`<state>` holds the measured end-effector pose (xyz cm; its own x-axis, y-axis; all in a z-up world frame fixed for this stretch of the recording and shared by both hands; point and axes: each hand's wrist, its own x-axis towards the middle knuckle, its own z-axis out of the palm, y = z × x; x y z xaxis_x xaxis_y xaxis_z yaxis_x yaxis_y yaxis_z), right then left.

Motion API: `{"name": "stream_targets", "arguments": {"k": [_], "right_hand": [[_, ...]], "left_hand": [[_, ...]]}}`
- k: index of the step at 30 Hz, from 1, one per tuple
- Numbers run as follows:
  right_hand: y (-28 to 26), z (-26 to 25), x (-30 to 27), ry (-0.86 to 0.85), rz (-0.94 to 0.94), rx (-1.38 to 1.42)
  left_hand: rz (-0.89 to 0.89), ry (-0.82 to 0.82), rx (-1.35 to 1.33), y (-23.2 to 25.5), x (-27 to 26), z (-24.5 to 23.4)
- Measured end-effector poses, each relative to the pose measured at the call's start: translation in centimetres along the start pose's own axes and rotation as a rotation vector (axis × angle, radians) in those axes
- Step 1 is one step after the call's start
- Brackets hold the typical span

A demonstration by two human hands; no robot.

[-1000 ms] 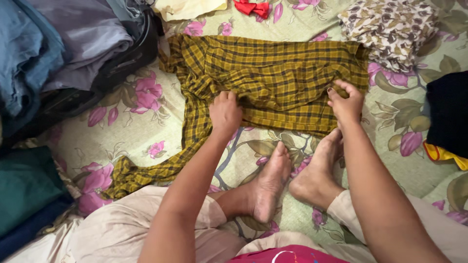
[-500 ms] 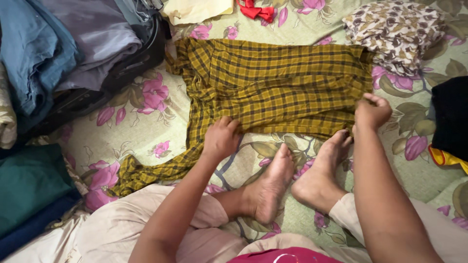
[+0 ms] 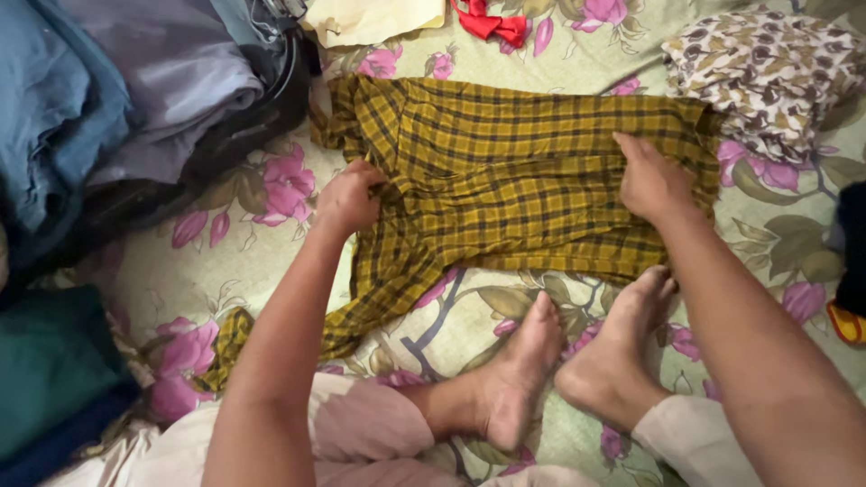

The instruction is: The person folds a yellow plaid shirt on a bed, smoothing and aligning the fabric before folding it into a compact rectangle and placing it into a suitcase. The person then picks up a patterned cloth and begins to fold it.

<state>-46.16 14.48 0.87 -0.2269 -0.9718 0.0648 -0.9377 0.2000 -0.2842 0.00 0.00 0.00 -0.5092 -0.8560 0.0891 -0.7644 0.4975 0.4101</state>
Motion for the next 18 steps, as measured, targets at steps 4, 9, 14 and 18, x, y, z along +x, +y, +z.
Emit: {"name": "stream_targets", "arguments": {"k": [4, 9, 14, 18], "right_hand": [[1.6, 0.0, 1.5, -0.18, 0.064, -0.073], [4.6, -0.2, 0.2, -0.039, -0.084, -0.025], [6.5, -0.2, -0.2, 0.055, 0.16, 0.315], [7.9, -1.4, 0.9, 0.287, 0.013, 0.042]], "left_hand": [[0.017, -0.144, 0.021, -3.5, 2.0, 0.6], [0.125, -0.073, -0.301, -6.7, 4.1, 1.3], [-0.237, -0.329, -0.563, -7.7, 5.6, 0.4], [-0.238, -0.272, -0.601, -7.1, 7.5, -0.5]]}}
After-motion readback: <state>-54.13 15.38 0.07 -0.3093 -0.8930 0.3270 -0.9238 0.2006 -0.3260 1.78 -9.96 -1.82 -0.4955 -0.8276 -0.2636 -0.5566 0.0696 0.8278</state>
